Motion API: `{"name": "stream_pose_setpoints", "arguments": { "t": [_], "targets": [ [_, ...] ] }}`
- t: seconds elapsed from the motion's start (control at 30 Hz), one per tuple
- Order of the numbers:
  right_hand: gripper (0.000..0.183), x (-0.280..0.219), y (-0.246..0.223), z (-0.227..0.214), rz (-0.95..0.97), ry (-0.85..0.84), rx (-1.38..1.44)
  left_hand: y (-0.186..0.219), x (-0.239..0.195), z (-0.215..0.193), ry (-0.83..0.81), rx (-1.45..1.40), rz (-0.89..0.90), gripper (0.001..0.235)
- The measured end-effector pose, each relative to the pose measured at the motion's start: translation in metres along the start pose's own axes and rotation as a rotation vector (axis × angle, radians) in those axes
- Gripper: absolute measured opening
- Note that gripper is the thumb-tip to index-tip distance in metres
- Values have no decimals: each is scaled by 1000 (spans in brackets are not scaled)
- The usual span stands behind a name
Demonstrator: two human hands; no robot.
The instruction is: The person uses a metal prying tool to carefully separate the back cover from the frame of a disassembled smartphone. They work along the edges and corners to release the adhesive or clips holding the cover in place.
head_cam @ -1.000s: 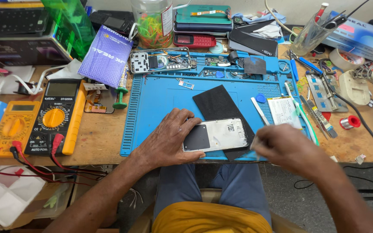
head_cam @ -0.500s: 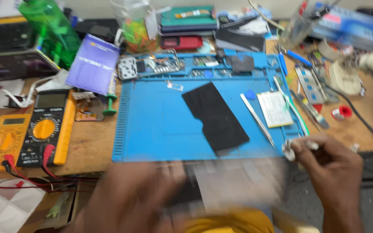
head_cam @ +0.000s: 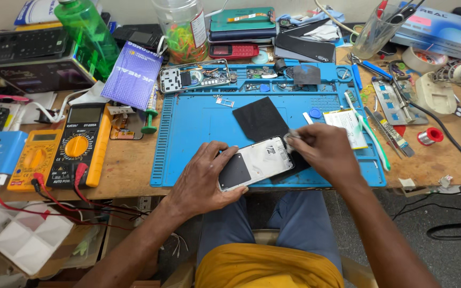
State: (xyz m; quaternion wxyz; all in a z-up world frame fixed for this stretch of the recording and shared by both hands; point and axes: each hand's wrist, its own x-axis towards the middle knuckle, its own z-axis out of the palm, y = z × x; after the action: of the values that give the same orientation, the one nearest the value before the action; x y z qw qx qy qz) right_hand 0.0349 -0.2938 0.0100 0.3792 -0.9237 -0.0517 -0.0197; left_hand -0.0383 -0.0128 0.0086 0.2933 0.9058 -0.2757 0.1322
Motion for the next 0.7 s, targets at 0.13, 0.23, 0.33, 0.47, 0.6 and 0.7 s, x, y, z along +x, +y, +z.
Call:
{"name": "stream_pose_setpoints", "arguments": {
  "t": [0.13,0.23,0.33,0.47,0.6,0.7],
  "targets": [
    [32,-3,-15,6,53,-100,-215,0,-1,1,-30,-7,-39,83],
    [32,-22,-18,-4,20,-138,-289,-1,-1,2,-25,-24,-55,82],
    [32,-20,-16,-5,133,-138,-307,-3,-1,1,-22,-38,-47,82],
    [31,-9,-14,5,1,-126,-285,-3,-2,1,-42,-35,-32,83],
    [27,-19,-20,-4,-68,-135,-309,-2,-1,0,-17,-20,-22,82],
    [27,-23,-20,-9,-47,-167,-322,-5,-2,2,-24,-32,-37,82]
  ]
}}
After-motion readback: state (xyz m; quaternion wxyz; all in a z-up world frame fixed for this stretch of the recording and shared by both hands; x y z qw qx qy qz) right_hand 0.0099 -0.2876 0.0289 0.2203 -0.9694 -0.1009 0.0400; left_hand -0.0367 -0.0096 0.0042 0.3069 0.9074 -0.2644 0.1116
